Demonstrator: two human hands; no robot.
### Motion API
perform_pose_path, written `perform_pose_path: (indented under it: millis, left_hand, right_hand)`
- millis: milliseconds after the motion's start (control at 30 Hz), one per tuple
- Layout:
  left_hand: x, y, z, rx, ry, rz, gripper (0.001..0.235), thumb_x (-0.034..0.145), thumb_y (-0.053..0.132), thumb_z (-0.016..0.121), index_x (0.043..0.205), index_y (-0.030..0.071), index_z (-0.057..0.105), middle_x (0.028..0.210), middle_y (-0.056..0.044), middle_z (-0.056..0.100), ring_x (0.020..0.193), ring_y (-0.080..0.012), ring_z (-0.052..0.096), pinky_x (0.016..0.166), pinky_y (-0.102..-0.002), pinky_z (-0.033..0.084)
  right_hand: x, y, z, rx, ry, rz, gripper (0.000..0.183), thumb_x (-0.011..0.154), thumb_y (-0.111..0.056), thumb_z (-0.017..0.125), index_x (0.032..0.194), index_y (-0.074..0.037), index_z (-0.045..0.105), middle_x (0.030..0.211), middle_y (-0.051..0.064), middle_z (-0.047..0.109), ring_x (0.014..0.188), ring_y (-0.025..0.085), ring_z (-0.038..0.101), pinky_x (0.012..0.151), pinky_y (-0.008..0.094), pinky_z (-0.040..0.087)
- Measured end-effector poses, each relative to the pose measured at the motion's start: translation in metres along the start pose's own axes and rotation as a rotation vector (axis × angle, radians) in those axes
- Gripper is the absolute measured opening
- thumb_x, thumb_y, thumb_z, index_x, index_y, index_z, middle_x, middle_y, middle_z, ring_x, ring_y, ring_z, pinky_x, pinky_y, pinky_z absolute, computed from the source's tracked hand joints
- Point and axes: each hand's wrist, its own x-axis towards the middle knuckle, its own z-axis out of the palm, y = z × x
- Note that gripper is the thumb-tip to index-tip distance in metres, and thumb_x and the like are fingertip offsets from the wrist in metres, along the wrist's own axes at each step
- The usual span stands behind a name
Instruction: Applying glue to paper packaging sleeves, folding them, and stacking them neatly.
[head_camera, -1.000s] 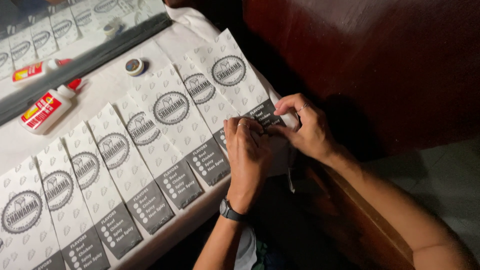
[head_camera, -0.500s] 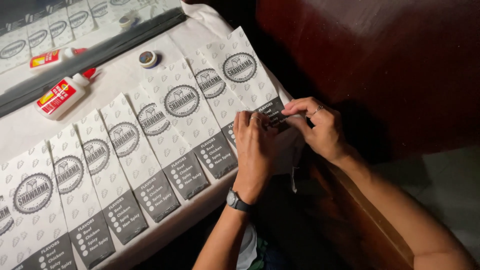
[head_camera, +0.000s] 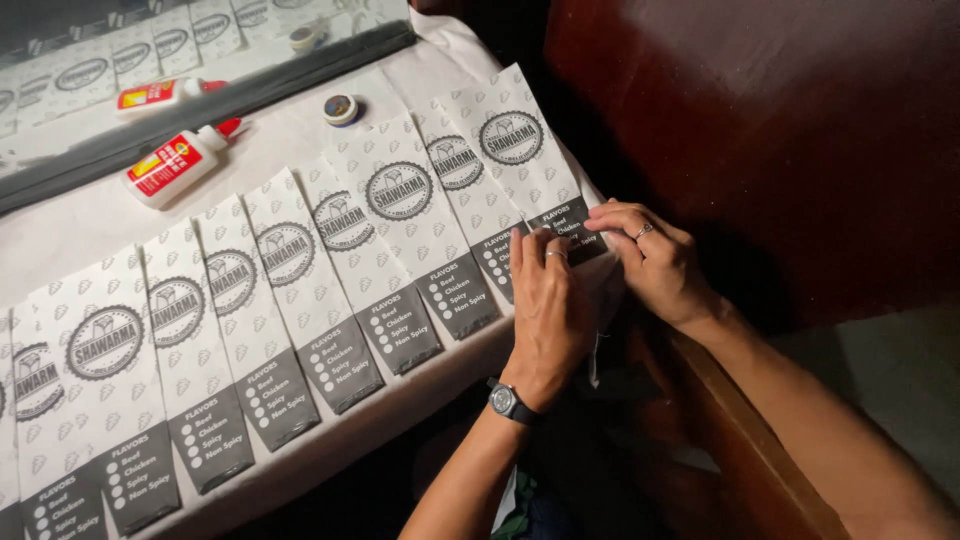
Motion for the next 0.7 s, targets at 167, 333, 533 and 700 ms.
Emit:
perform_pose_path:
  millis: [167,333,533,700]
  left_hand:
    - [-0.017,0.005,-0.034,-0.071,0.032,0.093,0.036,0.079,-0.003,0.064,0.114,-0.011,0.060,0.117,-0.029,0.061,0.128,-0.0442,0.056,0.120,-0.057,0.035]
    - [-0.034,-0.021,-0.055,0.000,0.101,0.119,0.025,0.092,-0.003,0.054,0.116,-0.005,0.061,0.121,-0.025,0.060,0.125,-0.0426,0.059,0.117,-0.055,0.039]
    - [-0.039,-0.031,-0.064,-0.014,0.096,0.082,0.025,0.089,-0.004,0.065,0.113,-0.007,0.060,0.121,-0.026,0.059,0.121,-0.0452,0.061,0.117,-0.058,0.039]
    - [-0.040,-0.030,-0.058,0.014,0.083,0.051,0.030,0.086,-0.001,0.071,0.114,-0.006,0.061,0.119,-0.023,0.060,0.128,-0.0420,0.059,0.119,-0.054,0.037]
  right_hand:
    - [0.008,-0.015,-0.006,-0.085,0.007,-0.065,0.026,0.092,0.012,0.064,0.107,-0.008,0.074,0.110,0.008,0.074,0.109,0.032,0.072,0.094,0.046,0.059]
    - [0.010,-0.044,-0.002,-0.031,-0.018,-0.112,0.032,0.092,0.015,0.056,0.107,-0.006,0.075,0.114,0.011,0.074,0.105,0.032,0.073,0.092,0.044,0.059]
    - [0.009,-0.026,0.003,-0.056,-0.058,-0.116,0.041,0.089,0.016,0.049,0.111,-0.005,0.075,0.118,0.013,0.073,0.106,0.032,0.072,0.091,0.043,0.059]
    - [0.010,-0.042,0.006,0.092,-0.161,-0.131,0.028,0.092,-0.006,0.074,0.120,-0.008,0.073,0.128,0.011,0.070,0.118,0.031,0.069,0.102,0.045,0.055]
